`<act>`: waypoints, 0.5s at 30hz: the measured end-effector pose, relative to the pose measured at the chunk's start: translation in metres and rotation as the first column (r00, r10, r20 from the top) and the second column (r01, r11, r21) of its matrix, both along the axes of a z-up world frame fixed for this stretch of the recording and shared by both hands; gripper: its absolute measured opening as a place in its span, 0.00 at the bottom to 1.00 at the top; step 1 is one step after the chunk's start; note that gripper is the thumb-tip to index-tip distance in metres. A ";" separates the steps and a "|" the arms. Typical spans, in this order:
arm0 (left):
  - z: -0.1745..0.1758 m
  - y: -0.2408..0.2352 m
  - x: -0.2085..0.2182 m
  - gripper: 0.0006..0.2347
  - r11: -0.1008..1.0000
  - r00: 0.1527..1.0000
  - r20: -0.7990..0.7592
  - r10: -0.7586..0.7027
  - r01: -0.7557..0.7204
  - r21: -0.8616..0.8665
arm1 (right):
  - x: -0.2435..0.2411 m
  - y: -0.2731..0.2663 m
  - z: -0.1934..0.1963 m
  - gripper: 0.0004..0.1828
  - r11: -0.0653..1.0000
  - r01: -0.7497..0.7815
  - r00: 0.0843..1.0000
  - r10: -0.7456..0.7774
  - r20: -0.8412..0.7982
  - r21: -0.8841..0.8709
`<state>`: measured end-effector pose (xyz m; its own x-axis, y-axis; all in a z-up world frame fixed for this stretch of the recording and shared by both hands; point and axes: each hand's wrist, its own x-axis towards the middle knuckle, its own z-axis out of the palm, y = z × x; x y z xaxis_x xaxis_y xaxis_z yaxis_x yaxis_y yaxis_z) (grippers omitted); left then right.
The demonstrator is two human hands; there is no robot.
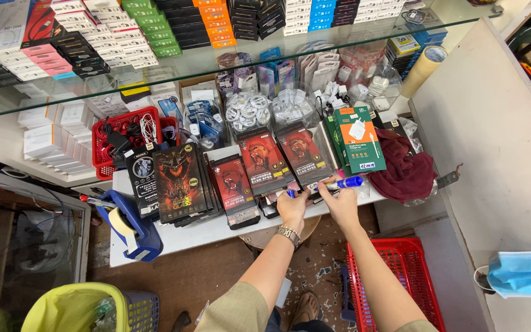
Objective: The person writes on the side of small product boxes using a blue marker. They pick up each box, write on it, and place it back on the counter in a stack.
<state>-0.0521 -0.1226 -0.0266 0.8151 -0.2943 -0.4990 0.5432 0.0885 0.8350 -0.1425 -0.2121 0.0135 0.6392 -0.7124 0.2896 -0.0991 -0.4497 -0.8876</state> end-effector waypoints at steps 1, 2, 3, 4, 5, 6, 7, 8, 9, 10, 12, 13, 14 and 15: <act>-0.001 0.000 0.000 0.11 1.000 1.000 0.001 0.001 -0.001 0.005 | 0.001 0.000 0.000 0.10 1.000 0.022 0.998 -0.020 -0.055 0.022; -0.002 0.000 0.001 0.11 1.000 1.000 0.003 0.001 -0.001 -0.003 | 0.002 0.000 -0.001 0.10 0.998 0.044 0.993 -0.039 -0.110 0.044; -0.002 0.000 0.001 0.11 1.000 1.000 0.004 0.002 -0.002 -0.010 | 0.002 0.000 -0.002 0.11 0.996 0.068 0.984 -0.057 -0.166 0.064; -0.003 0.000 0.001 0.11 1.000 1.000 0.005 0.003 -0.003 -0.017 | 0.002 -0.001 -0.004 0.11 0.997 0.067 0.987 -0.063 -0.147 0.029; -0.004 0.000 0.001 0.10 1.000 1.000 0.004 0.003 -0.003 -0.017 | 0.001 -0.003 -0.005 0.11 0.998 0.068 0.990 -0.069 -0.126 -0.007; -0.004 -0.001 0.001 0.10 1.000 1.000 0.004 0.004 -0.004 -0.016 | 0.001 -0.005 -0.006 0.11 0.997 0.070 0.992 -0.074 -0.106 -0.042; -0.004 -0.001 0.001 0.10 1.000 1.000 0.003 0.005 -0.005 -0.016 | 0.001 -0.005 -0.007 0.10 0.998 0.044 0.997 -0.047 -0.066 -0.048; -0.004 -0.001 0.001 0.10 1.000 1.000 0.004 0.004 -0.004 -0.020 | 0.001 -0.006 -0.008 0.10 0.998 0.018 0.999 -0.019 -0.027 -0.056; -0.005 -0.001 0.001 0.10 1.000 1.000 0.005 0.003 -0.003 -0.023 | 0.000 -0.007 -0.009 0.10 0.998 -0.008 1.000 0.009 0.012 -0.063; -0.005 -0.001 0.000 0.10 1.000 1.000 0.005 0.003 -0.003 -0.026 | 0.000 -0.007 -0.010 0.10 1.000 -0.001 1.000 0.001 -0.028 -0.022; -0.005 0.000 0.001 0.10 1.000 1.000 0.007 0.004 -0.003 -0.031 | 0.000 -0.007 -0.010 0.11 0.998 0.016 0.994 -0.010 -0.109 0.059; -0.004 -0.001 0.001 0.10 0.999 1.000 0.009 0.003 -0.002 -0.034 | -0.001 -0.007 -0.009 0.11 0.997 0.040 0.993 -0.032 -0.112 0.072; -0.004 -0.001 0.001 0.10 0.999 1.000 0.006 0.001 -0.001 -0.032 | -0.002 -0.006 -0.008 0.11 0.994 0.064 0.992 -0.054 -0.115 0.086; -0.003 -0.001 0.001 0.10 1.000 1.000 0.004 0.001 -0.001 -0.030 | -0.001 -0.006 -0.007 0.11 0.991 0.086 0.990 -0.075 -0.118 0.099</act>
